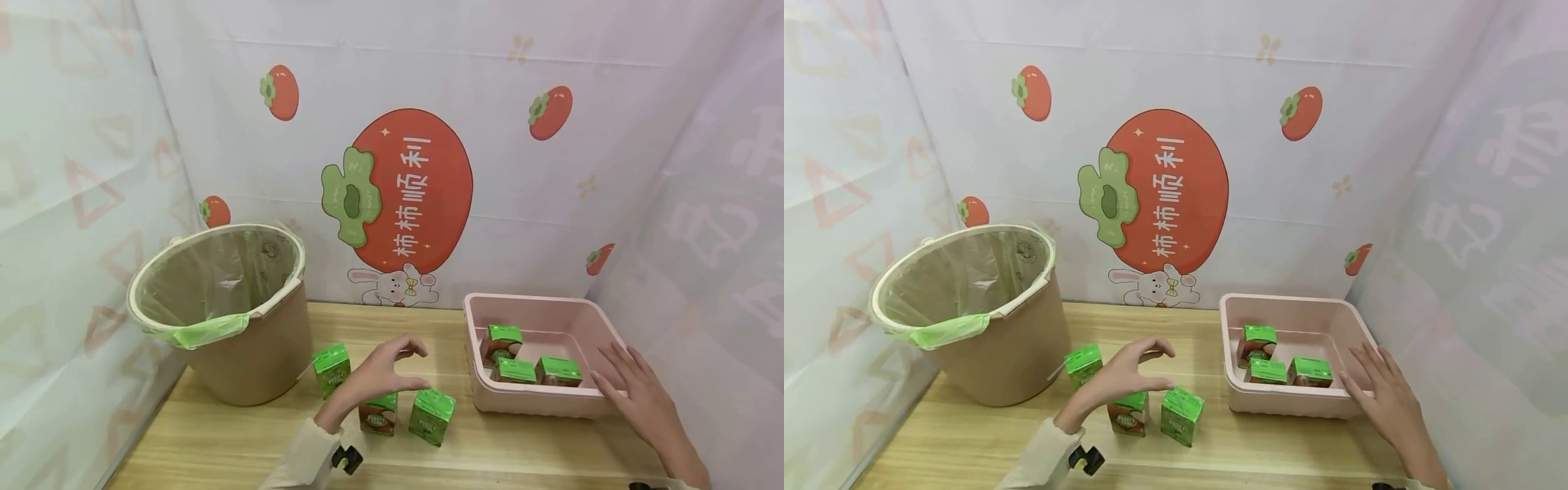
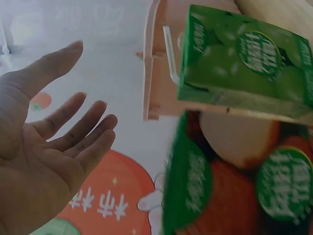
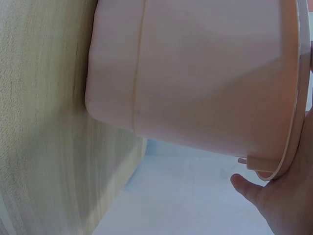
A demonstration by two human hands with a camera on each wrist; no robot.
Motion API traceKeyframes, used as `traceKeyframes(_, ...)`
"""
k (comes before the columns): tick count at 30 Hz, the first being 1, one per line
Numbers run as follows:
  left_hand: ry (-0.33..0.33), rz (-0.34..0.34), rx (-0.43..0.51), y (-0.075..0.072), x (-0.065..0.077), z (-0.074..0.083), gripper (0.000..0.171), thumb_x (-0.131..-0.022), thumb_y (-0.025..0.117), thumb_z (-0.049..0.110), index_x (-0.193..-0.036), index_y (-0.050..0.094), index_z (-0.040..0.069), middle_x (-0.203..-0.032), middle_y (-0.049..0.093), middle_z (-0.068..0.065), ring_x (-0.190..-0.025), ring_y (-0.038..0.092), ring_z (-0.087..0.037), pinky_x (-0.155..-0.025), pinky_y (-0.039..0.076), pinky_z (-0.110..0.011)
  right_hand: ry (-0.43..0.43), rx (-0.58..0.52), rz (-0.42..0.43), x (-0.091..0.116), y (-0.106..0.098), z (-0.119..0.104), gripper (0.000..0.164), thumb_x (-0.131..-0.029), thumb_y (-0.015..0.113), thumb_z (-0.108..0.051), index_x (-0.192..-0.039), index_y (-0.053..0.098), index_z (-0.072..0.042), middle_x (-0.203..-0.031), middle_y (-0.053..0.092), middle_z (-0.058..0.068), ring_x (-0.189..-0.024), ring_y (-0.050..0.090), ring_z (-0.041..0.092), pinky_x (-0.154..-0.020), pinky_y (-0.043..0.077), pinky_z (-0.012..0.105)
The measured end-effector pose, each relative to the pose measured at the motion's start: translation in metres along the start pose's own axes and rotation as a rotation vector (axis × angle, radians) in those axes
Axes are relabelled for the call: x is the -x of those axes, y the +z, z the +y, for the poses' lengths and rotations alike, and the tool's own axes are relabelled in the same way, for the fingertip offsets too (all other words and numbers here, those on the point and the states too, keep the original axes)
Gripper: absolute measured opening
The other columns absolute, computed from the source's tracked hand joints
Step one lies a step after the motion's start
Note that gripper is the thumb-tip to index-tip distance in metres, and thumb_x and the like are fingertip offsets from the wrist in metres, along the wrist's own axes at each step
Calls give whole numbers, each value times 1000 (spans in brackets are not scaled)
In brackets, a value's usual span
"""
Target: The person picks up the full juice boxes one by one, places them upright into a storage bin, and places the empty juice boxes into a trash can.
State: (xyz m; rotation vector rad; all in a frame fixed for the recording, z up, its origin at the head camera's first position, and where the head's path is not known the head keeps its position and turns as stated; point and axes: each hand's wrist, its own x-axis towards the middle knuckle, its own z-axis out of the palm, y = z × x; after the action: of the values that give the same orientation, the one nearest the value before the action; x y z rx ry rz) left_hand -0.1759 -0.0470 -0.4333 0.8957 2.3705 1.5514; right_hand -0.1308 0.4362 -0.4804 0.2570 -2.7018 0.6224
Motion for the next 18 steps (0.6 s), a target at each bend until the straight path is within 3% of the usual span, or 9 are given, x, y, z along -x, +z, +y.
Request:
traceKeyframes(6, -24, -5, 43, -10, 33, -21, 39, -91, 87, 21, -121, 65, 10, -122, 65, -4, -131, 59, -31, -117, 43, -45, 22, 5, -20, 0, 1, -2, 60, -107, 58, -31, -157, 44, 0, -167, 29, 30, -162, 6, 38, -110, 18, 83)
traceKeyframes(14, -14, 2, 21, -15, 57, -45, 46, -87, 90, 20, -125, 65, 13, -127, 65, -3, -133, 58, -33, -116, 41, -59, 13, 4, -8, 0, -1, 1, 60, -107, 58, -29, -157, 44, 0, -168, 27, 29, -162, 4, 36, -120, 10, 76)
traceKeyframes(18, -45, -12, -6, -16, 63, -54, 53, -85, 91, 20, -130, 64, 16, -133, 65, -4, -134, 57, -33, -114, 43, -57, 0, 2, -11, -1, 0, 2, 59, -107, 58, -29, -156, 44, 1, -167, 28, 30, -162, 4, 36, -125, 5, 67)
